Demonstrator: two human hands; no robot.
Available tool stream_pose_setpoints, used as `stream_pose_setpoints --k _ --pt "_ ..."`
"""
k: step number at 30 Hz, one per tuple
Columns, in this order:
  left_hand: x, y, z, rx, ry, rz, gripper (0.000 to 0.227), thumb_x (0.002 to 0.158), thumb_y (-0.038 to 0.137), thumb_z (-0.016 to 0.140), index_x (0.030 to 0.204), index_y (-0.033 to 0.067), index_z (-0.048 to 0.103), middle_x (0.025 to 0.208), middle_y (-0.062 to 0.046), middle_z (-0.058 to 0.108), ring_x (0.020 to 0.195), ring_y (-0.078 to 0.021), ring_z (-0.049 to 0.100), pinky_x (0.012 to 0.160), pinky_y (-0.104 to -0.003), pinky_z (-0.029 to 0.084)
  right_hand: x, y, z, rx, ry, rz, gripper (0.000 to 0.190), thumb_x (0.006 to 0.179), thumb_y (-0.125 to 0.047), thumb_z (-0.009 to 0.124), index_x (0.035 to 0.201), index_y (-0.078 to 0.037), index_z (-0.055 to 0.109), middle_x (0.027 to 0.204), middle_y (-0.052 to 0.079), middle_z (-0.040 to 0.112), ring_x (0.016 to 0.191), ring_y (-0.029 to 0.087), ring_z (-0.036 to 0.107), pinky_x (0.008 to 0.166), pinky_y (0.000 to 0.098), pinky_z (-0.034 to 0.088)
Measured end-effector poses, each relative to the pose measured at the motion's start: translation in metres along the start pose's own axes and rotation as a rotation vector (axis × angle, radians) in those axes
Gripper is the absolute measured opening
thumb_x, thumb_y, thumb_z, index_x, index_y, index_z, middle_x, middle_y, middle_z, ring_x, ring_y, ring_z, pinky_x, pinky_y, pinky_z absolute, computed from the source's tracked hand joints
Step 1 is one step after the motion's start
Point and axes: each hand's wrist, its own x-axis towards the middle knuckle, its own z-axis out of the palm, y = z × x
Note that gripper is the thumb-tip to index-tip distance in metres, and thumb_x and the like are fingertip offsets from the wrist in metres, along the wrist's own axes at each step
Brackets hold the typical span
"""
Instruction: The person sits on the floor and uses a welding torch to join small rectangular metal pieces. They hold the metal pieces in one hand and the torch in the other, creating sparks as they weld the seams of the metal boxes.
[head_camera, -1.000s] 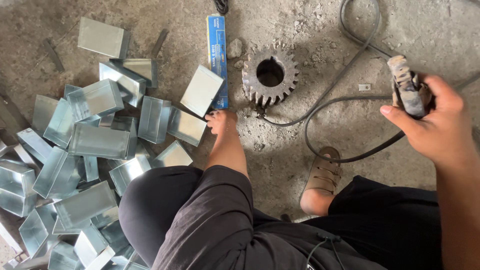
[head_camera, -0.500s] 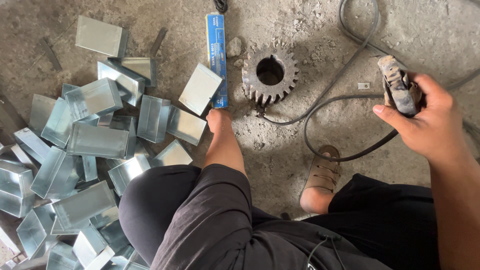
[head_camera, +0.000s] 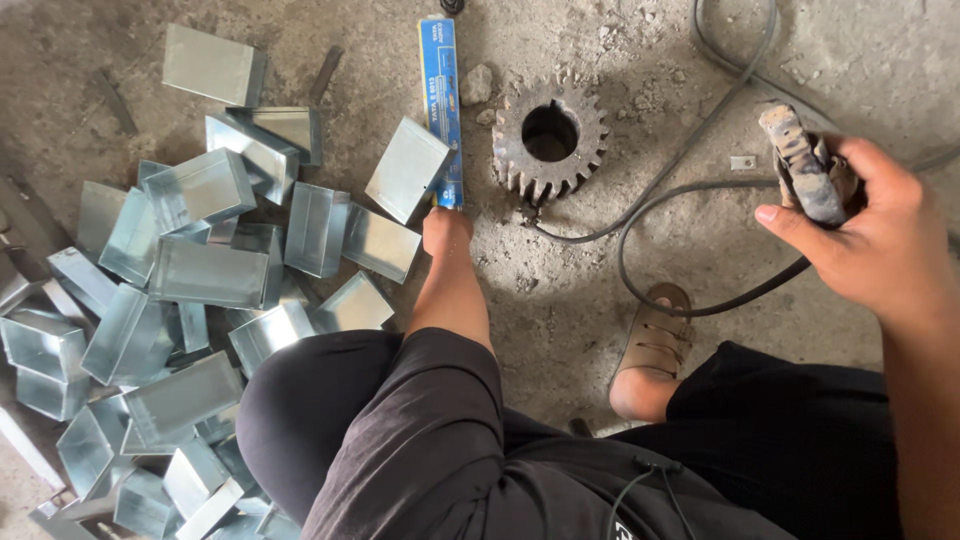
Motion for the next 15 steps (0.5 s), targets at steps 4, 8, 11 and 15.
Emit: stream_pose_setpoints --k 4,8,11,15 --pt "-0.006 -0.009 -0.007 -0.014 0.000 0.004 0.034 0.092 0.026 0.066 0.124 0.0129 0.070 0.128 -0.011 0.070 0.121 -0.0300 0.066 0.098 -0.040 0.055 -0.003 0.004 0.000 0.043 -0.004 -0.045 0.043 0.094 -0.025 0.086 0.119 0.005 0.065 0.082 0.004 0.067 0.067 0.009 0.062 0.059 0.0217 0.047" --pt "-0.011 -0.013 -0.005 -0.048 -0.018 0.005 0.034 0.093 0.023 0.063 0.126 0.0151 0.070 0.128 -0.010 0.071 0.122 -0.0298 0.067 0.099 -0.040 0.055 -0.009 -0.001 0.001 0.004 -0.013 -0.068 0.046 0.094 -0.026 0.087 0.122 0.004 0.066 0.080 0.004 0.066 0.065 0.009 0.059 0.058 0.0216 0.045" --pt "-0.010 -0.015 -0.007 0.054 -0.063 0.043 0.035 0.092 0.020 0.063 0.125 0.0151 0.070 0.130 -0.009 0.071 0.123 -0.0286 0.067 0.098 -0.039 0.056 -0.012 -0.008 0.001 -0.038 -0.031 -0.012 0.049 0.090 -0.027 0.087 0.123 0.004 0.067 0.078 0.004 0.066 0.060 0.010 0.057 0.053 0.0241 0.043" --pt "-0.016 -0.038 0.006 0.231 -0.156 0.117 0.038 0.089 0.021 0.067 0.125 0.0115 0.072 0.133 -0.011 0.069 0.124 -0.0282 0.066 0.100 -0.039 0.056 -0.017 -0.014 -0.001 -0.035 0.005 -0.050 0.049 0.090 -0.032 0.086 0.119 0.003 0.066 0.081 0.003 0.066 0.067 0.010 0.059 0.059 0.0252 0.046"
